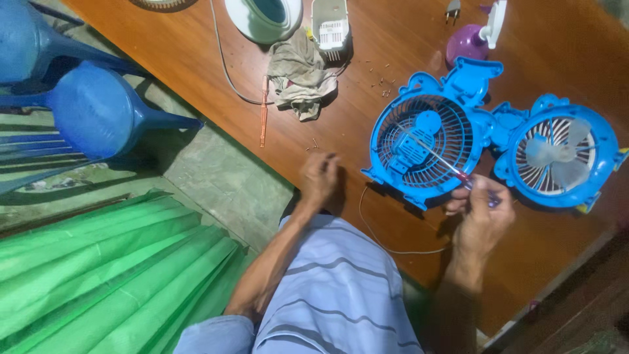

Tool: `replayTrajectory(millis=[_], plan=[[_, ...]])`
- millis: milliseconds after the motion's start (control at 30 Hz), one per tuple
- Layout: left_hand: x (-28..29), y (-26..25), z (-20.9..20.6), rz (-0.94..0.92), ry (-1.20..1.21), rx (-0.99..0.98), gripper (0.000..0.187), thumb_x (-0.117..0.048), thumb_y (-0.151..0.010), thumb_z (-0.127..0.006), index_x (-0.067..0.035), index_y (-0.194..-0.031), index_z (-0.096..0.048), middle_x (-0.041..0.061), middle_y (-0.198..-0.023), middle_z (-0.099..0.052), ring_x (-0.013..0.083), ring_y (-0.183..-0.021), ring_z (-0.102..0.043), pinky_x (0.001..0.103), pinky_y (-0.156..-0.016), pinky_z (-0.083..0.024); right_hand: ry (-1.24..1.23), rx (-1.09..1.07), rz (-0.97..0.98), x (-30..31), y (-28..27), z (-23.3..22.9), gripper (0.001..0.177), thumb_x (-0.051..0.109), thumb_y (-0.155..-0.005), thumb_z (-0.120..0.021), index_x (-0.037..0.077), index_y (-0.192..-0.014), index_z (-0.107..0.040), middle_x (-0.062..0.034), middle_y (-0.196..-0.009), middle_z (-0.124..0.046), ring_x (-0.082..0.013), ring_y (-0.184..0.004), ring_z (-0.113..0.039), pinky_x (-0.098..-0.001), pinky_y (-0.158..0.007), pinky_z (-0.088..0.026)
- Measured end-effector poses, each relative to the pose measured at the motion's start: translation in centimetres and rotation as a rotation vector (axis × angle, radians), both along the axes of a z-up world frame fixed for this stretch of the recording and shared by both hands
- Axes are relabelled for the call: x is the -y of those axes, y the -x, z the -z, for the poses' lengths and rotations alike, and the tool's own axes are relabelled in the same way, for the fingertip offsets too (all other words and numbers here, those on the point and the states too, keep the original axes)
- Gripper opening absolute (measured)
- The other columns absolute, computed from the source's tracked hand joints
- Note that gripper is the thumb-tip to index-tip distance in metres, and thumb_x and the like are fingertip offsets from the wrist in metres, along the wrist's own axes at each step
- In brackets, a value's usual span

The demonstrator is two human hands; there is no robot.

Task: The person assembles a blue electric fan on a wooden table. They attach the front grill to the fan housing and secure it using a screwdriver and screws.

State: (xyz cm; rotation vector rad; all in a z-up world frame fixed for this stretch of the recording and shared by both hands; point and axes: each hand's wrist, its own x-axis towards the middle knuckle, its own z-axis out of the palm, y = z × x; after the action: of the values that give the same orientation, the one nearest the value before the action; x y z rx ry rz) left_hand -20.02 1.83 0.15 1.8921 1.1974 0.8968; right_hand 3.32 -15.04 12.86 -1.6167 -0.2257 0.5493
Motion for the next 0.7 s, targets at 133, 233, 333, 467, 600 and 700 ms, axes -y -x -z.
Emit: replayTrajectory(millis=[133, 233, 333, 467, 600, 700], plan=[[-1.8, 4.0, 3.1, -0.155, 0.162, -0.1, 0.017, -0.011, -0.09, -0.073, -0.002, -0.105, -0.075, 0.016, -0.096, -0.072, 0.0311, -0.085, -0.072, 0.039, -0.079, -0.058, -0.014, -0.11, -0.015, -0.1, 2.1, 1.5, 0.022, 0.019, -0.108, -0.065, -0.002, -0.114, -0.06, -0.0126, -0.083, -0.067, -0.0152, -0.059, -0.06, -0.0271, -0.051, -0.048], [-3.2, 5.3, 5.2, -0.113, 0.102, -0.151, 0.018, -0.011, -0.087, -0.075, -0.003, -0.103, -0.077, 0.017, -0.098, -0.072, 0.0334, -0.092, -0.07, 0.041, -0.083, -0.056, -0.024, -0.168, -0.018, -0.8, 3.7, 2.0, 0.022, 0.02, -0.105, -0.065, -0.001, -0.114, -0.061, -0.0122, -0.08, -0.066, -0.0148, -0.058, -0.06, -0.0264, -0.051, -0.048], [-4.2, 5.7, 6.4, -0.098, 0.125, -0.13, 0.017, -0.012, -0.088, -0.075, -0.003, -0.103, -0.076, 0.016, -0.099, -0.072, 0.0332, -0.093, -0.07, 0.041, -0.084, -0.056, -0.001, -0.175, -0.014, -1.2, 5.1, 1.9, 0.023, 0.02, -0.104, -0.065, 0.0, -0.114, -0.062, -0.0116, -0.08, -0.067, -0.0144, -0.058, -0.06, -0.0259, -0.051, -0.048], [-4.9, 5.6, 6.5, -0.054, 0.165, -0.109, 0.016, -0.013, -0.089, -0.076, -0.005, -0.103, -0.077, 0.016, -0.098, -0.071, 0.0333, -0.092, -0.07, 0.041, -0.082, -0.056, 0.07, -0.172, 0.005, -1.9, 6.1, 1.8, 0.024, 0.022, -0.104, -0.065, 0.0, -0.113, -0.061, -0.0112, -0.079, -0.067, -0.0136, -0.058, -0.06, -0.0255, -0.051, -0.049], [-5.6, 5.7, 5.9, -0.019, 0.253, -0.131, 0.013, -0.014, -0.09, -0.075, -0.008, -0.101, -0.077, 0.016, -0.096, -0.068, 0.0326, -0.089, -0.07, 0.041, -0.079, -0.056, 0.107, -0.153, 0.009, -2.3, 7.2, 1.9, 0.024, 0.022, -0.104, -0.065, -0.001, -0.113, -0.062, -0.0106, -0.08, -0.066, -0.0123, -0.059, -0.06, -0.0253, -0.052, -0.049], [-5.8, 6.1, 6.3, 0.014, 0.23, -0.16, 0.011, -0.014, -0.093, -0.073, -0.007, -0.101, -0.076, 0.017, -0.096, -0.067, 0.0353, -0.089, -0.068, 0.043, -0.079, -0.054, 0.104, -0.176, 0.028, -2.7, 7.9, 2.3, 0.025, 0.022, -0.103, -0.066, 0.0, -0.114, -0.061, -0.0098, -0.081, -0.067, -0.0115, -0.058, -0.059, -0.0254, -0.052, -0.049]])
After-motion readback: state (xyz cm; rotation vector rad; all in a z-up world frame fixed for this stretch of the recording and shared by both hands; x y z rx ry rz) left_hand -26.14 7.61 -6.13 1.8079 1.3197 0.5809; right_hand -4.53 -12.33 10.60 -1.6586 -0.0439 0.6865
